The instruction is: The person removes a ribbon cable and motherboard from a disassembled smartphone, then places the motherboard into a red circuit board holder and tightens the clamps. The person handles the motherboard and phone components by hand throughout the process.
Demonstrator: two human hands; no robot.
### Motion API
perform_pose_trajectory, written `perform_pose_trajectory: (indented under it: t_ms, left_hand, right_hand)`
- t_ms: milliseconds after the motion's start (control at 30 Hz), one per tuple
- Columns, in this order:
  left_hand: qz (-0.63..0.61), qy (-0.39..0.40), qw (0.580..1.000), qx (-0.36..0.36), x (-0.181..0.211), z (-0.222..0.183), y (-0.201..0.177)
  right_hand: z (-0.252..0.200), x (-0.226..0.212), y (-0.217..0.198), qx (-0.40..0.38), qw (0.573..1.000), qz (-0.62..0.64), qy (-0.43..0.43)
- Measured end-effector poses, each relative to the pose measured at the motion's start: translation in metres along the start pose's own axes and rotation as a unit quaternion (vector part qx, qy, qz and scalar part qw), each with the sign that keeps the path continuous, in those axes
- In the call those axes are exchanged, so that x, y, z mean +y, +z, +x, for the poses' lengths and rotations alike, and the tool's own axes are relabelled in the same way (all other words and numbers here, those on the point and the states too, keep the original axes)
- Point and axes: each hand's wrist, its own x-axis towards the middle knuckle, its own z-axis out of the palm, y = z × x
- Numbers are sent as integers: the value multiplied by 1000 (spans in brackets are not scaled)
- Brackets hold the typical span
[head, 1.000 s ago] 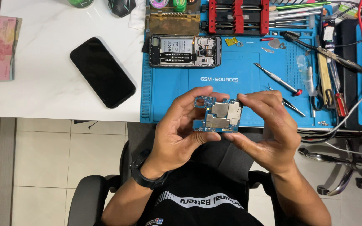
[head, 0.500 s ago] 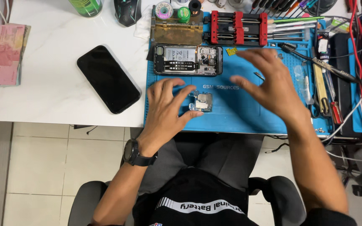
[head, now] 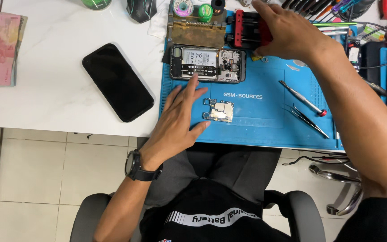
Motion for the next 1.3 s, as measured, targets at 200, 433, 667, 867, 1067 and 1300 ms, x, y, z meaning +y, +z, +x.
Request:
perform_pose_trajectory:
  t_ms: [200, 433, 667, 867, 1067, 1300]
  left_hand:
    - [-53, 2, 998, -38, 0, 8, -3]
    - [49, 56, 997, -8, -6, 9, -9]
    - [-42, -50, 996, 68, 17, -30, -59]
    - [-81, -42, 989, 115, 33, -49, -56]
    - [-101, -67, 985, 121, 33, -63, -47]
    - [-144, -94, 978, 117, 29, -65, -34]
  right_hand:
    - [-14, -9, -29, 36, 995, 79, -51]
    - [-99, -61, -71, 79, 992, 95, -19]
    - [-156, -103, -22, -139, 983, -50, -110]
    - [-149, -107, 20, -70, 942, -194, -266]
    - [-155, -114, 29, 15, 848, -382, -367]
    - [-157, -96, 12, 107, 961, -151, -205]
